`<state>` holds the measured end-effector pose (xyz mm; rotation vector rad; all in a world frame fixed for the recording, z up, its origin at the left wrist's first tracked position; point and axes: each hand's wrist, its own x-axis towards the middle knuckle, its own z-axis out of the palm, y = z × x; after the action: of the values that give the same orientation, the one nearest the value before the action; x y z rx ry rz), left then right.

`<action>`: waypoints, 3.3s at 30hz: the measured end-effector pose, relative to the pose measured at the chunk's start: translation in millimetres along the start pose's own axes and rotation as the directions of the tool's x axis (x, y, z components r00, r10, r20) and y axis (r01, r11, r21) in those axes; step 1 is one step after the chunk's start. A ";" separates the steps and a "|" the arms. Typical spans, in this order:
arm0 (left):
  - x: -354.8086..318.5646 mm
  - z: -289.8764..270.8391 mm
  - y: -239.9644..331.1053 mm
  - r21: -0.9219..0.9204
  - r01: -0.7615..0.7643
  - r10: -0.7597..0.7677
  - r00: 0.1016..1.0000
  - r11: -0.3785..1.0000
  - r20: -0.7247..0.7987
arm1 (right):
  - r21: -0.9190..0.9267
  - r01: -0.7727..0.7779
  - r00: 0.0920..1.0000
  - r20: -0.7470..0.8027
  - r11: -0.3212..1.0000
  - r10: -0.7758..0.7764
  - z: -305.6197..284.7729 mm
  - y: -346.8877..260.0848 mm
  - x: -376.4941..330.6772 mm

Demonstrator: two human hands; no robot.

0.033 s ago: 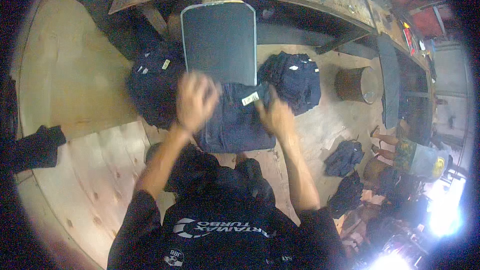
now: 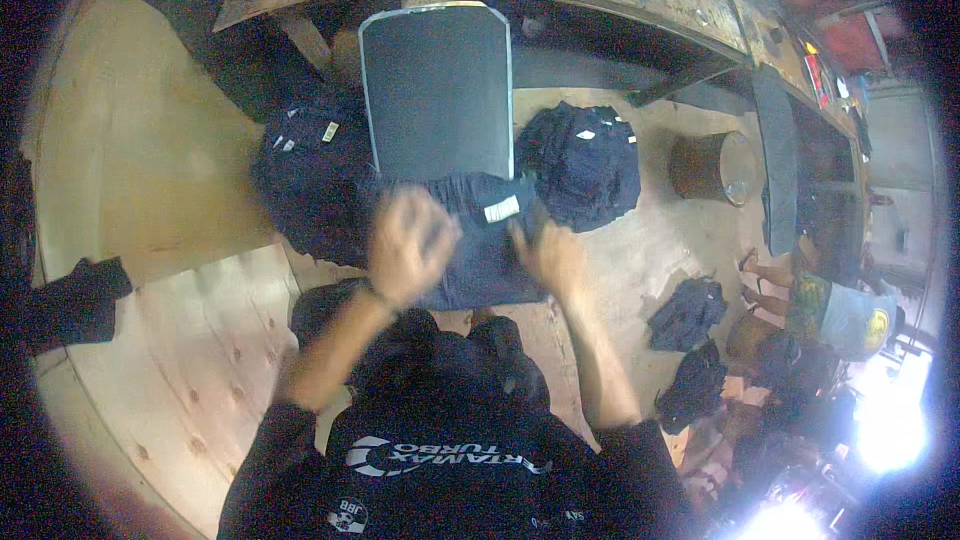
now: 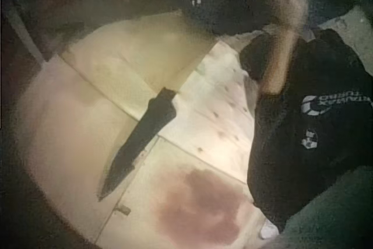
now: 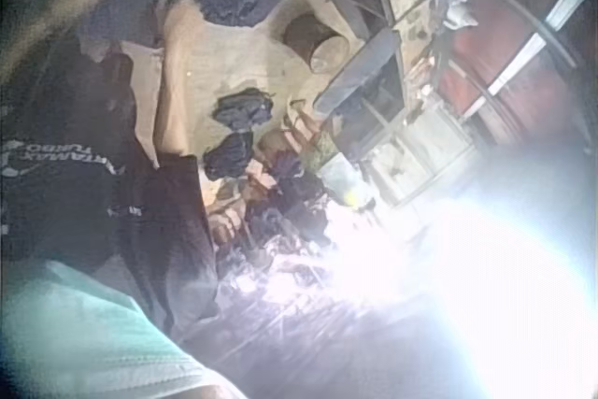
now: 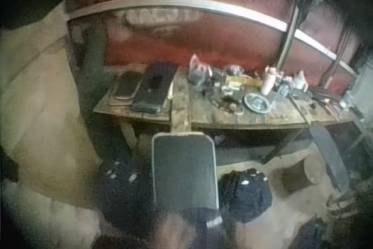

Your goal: The person irons dark-colored pants on a small ironing board using a handheld iron. They repeatedly smooth the fabric, flip the pants, and continue ironing different sections. The pants are handled one at a time and placed aside after ironing.

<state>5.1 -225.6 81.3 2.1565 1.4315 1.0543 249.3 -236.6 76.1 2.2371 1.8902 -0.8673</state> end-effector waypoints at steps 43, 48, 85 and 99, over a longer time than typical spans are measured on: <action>221.9 72.5 -192.5 0.213 -0.153 0.126 0.983 0.965 0.135 | -0.186 0.569 0.805 -0.073 0.801 -0.589 21.2 -107.3 62.0; 240.4 61.6 -223.6 0.007 -0.046 0.046 0.997 0.999 0.064 | -0.055 0.795 0.550 -0.354 0.604 -0.757 34.3 -135.5 125.7; 307.4 66.9 -247.3 0.438 0.110 -0.255 0.923 0.892 0.288 | 0.008 0.630 0.697 -0.446 0.776 -0.562 5.3 -113.6 190.7; 82.5 56.8 -155.7 -0.046 0.729 -0.717 0.656 0.683 -0.237 | 0.101 0.707 0.606 -0.597 0.700 -0.526 4.0 -80.0 286.5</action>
<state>-34.6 -78.2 -23.3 1.2454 2.1832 0.9550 194.8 32.5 -38.7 2.1132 3.1543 -0.6923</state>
